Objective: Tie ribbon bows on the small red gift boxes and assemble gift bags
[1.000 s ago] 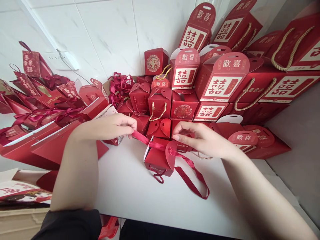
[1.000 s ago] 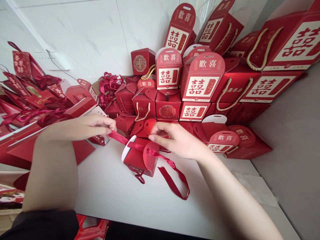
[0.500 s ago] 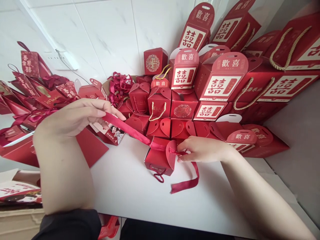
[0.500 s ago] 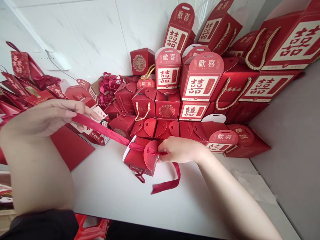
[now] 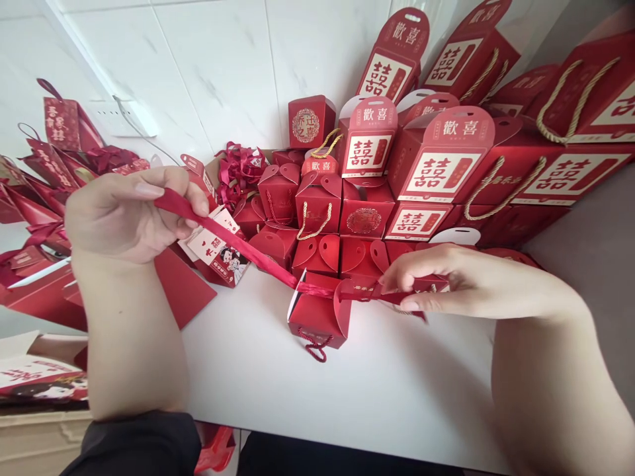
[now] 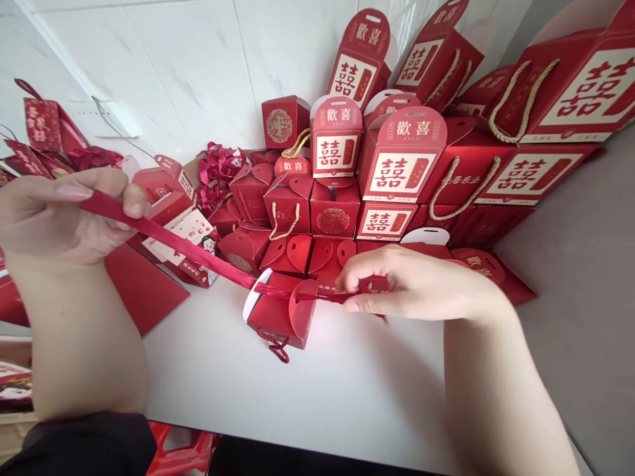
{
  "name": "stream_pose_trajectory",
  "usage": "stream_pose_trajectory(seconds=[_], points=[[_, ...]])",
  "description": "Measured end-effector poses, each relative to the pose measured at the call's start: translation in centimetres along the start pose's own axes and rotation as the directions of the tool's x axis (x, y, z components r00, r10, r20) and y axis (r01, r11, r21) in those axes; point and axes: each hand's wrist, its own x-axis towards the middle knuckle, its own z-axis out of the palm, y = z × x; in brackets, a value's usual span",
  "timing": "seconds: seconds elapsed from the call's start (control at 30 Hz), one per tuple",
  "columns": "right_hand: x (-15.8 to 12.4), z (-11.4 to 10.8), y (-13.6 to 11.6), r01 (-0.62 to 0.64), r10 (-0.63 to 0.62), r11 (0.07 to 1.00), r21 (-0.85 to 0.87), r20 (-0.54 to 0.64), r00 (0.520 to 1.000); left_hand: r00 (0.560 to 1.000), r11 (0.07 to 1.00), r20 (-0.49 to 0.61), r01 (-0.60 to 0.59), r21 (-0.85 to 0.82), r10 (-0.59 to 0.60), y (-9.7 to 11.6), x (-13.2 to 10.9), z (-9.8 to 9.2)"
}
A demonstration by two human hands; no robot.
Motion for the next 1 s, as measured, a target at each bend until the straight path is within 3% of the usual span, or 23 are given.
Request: stream_pose_trajectory(seconds=[0.1,0.17,0.27,0.33,0.47,0.53,0.67,0.73,0.8,0.83,0.87,1.0], points=[[-1.5,-0.7,-0.2,-0.017,0.022,0.984,-0.175,0.027,0.999,0.997,0.998,-0.046,-0.057,-0.017,0.057,-0.1,0.3,0.3],[-2.4,-1.1,-0.2,-0.009,0.005,0.977,-0.214,-0.021,1.0,0.989,0.985,-0.077,-0.131,-0.108,0.123,-0.5,1.0,0.2],[-3.6,-1.4,-0.1,0.019,-0.054,0.966,-0.259,-0.129,0.99,0.969,0.926,-0.109,-0.244,-0.288,0.221,-1.4,2.2,-0.1],[-4.3,-1.4,-0.1,0.051,-0.141,0.941,-0.335,-0.251,0.958,0.962,0.896,-0.107,-0.275,-0.348,0.253,-1.9,2.7,-0.1],[-4.9,-1.3,-0.6,0.149,-0.394,0.864,-0.482,-0.461,0.795,0.94,0.843,-0.098,-0.337,-0.419,0.327,-2.3,2.5,0.8],[-4.7,-1.2,-1.1,0.179,-0.459,0.851,-0.494,-0.534,0.71,0.943,0.834,-0.1,-0.328,-0.443,0.318,-2.4,2.3,1.3],[-3.8,-0.8,-1.2,0.143,-0.397,0.914,-0.381,-0.758,0.518,0.941,0.82,-0.099,-0.331,-0.466,0.324,-2.5,1.9,2.4],[-3.1,-0.5,-0.8,0.244,-0.331,0.937,-0.25,-0.86,0.388,0.936,0.806,-0.018,-0.313,-0.502,0.352,-2.5,1.7,3.4],[-2.2,-0.1,-0.3,0.428,-0.264,0.897,-0.112,-0.911,0.317,0.932,0.821,0.118,-0.235,-0.521,0.342,-2.4,1.5,5.1],[-1.7,0.1,-0.1,0.502,-0.238,0.864,-0.044,-0.914,0.329,0.93,0.843,0.186,-0.185,-0.505,0.316,-2.4,1.3,6.1],[-1.1,0.3,0.0,0.537,-0.221,0.843,0.021,-0.898,0.381,0.93,0.871,0.241,-0.139,-0.472,0.278,-2.4,1.1,7.2],[1.4,2.0,-0.5,0.491,-0.238,0.854,0.17,-0.712,0.66,0.933,0.953,0.343,0.006,-0.304,0.103,-3.2,0.5,11.0]])
